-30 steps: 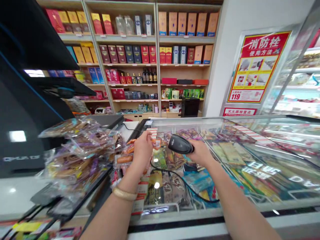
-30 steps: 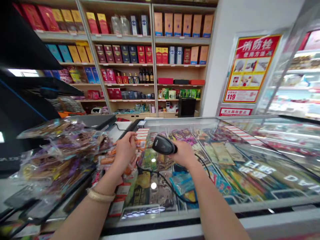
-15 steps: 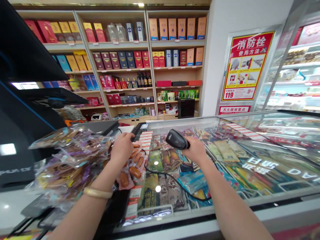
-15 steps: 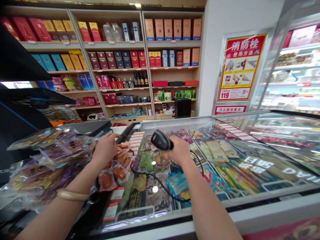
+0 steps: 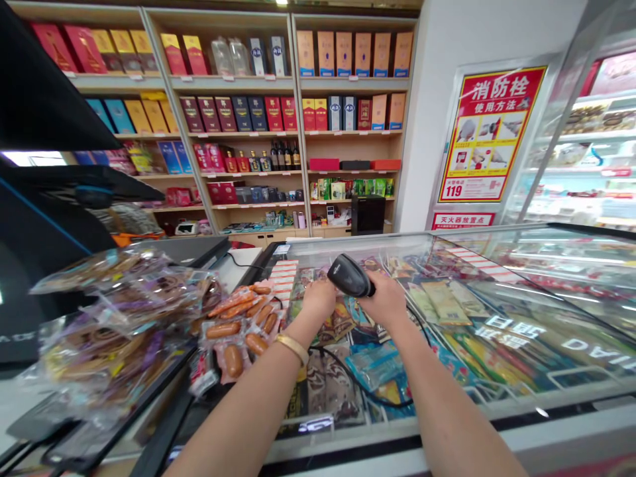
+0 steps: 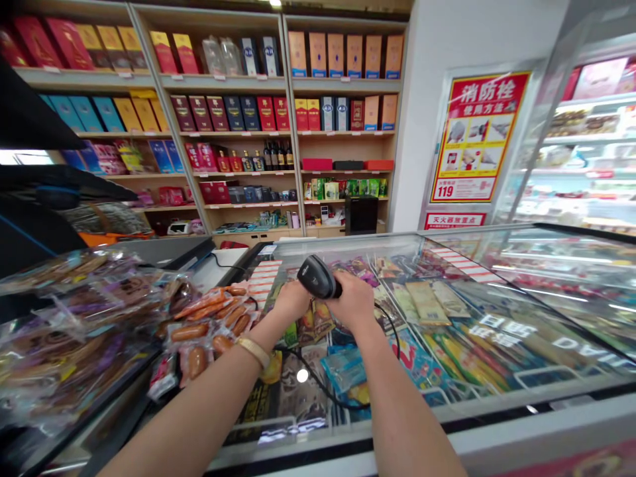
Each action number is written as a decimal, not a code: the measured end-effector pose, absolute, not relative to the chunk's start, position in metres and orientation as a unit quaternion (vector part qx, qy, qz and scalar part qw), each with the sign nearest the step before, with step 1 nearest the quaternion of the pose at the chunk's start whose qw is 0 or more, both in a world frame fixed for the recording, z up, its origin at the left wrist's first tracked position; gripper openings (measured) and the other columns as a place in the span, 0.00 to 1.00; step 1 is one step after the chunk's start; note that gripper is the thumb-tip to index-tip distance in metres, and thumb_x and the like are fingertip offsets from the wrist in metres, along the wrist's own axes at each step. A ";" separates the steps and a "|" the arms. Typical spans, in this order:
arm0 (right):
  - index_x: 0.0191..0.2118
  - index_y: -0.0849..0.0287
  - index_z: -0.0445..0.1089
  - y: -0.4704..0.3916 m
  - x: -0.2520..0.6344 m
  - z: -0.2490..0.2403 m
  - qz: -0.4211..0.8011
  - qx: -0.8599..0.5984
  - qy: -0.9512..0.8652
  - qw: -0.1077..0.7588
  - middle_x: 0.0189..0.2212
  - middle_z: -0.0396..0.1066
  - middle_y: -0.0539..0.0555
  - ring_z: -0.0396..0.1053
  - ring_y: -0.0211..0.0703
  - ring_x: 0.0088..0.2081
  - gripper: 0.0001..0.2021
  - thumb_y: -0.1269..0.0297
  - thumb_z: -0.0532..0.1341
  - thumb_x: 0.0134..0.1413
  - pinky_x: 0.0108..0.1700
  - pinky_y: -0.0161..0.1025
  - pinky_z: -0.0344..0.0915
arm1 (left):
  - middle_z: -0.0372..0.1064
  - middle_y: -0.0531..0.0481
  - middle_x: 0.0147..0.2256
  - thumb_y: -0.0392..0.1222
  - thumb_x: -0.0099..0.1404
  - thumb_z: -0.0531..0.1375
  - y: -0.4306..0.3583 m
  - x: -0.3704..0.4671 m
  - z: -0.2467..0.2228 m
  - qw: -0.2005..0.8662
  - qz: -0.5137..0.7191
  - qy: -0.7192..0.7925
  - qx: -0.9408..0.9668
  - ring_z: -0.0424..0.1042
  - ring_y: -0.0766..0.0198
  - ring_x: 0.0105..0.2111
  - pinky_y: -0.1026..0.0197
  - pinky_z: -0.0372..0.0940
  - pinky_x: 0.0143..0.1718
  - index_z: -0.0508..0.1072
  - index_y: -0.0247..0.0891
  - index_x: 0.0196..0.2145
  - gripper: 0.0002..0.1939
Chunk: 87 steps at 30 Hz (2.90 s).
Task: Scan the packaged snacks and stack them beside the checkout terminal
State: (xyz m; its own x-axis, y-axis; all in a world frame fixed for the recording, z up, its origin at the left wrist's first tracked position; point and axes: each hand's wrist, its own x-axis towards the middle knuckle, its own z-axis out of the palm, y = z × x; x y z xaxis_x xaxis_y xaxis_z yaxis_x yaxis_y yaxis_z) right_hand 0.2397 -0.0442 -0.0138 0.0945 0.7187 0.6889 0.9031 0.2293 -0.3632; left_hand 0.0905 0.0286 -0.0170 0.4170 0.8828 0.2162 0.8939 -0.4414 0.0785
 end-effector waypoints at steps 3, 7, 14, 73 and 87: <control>0.38 0.54 0.74 -0.045 0.239 -0.013 -0.101 -0.620 -0.665 0.404 0.37 0.78 0.54 0.74 0.49 0.39 0.12 0.62 0.63 0.44 0.36 0.37 0.63 | 0.73 0.34 0.45 0.29 0.63 0.53 0.024 0.082 -0.019 0.023 -0.109 -0.539 -0.835 0.73 0.50 0.47 0.51 0.65 0.50 0.73 0.32 0.46 0.16; 0.38 0.54 0.75 -0.047 0.237 -0.012 -0.093 -0.626 -0.674 0.381 0.37 0.78 0.54 0.74 0.48 0.38 0.11 0.63 0.63 0.45 0.35 0.36 0.62 | 0.73 0.40 0.44 0.31 0.58 0.59 0.012 0.064 -0.019 0.004 -0.112 -0.522 -0.846 0.74 0.55 0.44 0.58 0.67 0.46 0.75 0.36 0.44 0.15; 0.40 0.52 0.75 -0.050 0.235 -0.008 -0.068 -0.628 -0.691 0.351 0.35 0.78 0.53 0.74 0.48 0.37 0.11 0.62 0.63 0.47 0.34 0.36 0.62 | 0.72 0.45 0.40 0.31 0.53 0.61 -0.007 0.004 -0.002 0.000 -0.267 -0.471 -0.841 0.73 0.58 0.43 0.58 0.67 0.47 0.75 0.38 0.40 0.15; 0.39 0.54 0.76 -0.053 0.231 -0.011 -0.078 -0.563 -0.732 0.377 0.33 0.78 0.56 0.75 0.50 0.36 0.14 0.64 0.63 0.41 0.37 0.37 0.65 | 0.73 0.35 0.46 0.34 0.63 0.48 -0.005 -0.076 0.011 0.068 -0.291 -0.703 -0.646 0.74 0.47 0.46 0.50 0.67 0.46 0.71 0.35 0.52 0.22; 0.41 0.55 0.75 -0.048 0.234 -0.014 -0.100 -0.553 -0.731 0.387 0.37 0.78 0.55 0.75 0.50 0.38 0.15 0.65 0.63 0.42 0.39 0.39 0.67 | 0.74 0.45 0.42 0.38 0.61 0.54 -0.008 -0.054 0.014 -0.069 -0.637 -0.508 -0.575 0.74 0.60 0.36 0.58 0.68 0.41 0.72 0.36 0.48 0.17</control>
State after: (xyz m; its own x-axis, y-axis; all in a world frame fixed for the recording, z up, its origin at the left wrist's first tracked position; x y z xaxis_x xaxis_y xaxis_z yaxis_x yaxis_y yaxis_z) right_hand 0.2338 -0.0477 -0.0144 -0.0881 0.7313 0.6764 0.8862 0.3676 -0.2820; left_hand -0.0540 -0.0075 0.0140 -0.3292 0.6724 0.6630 0.4965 -0.4739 0.7272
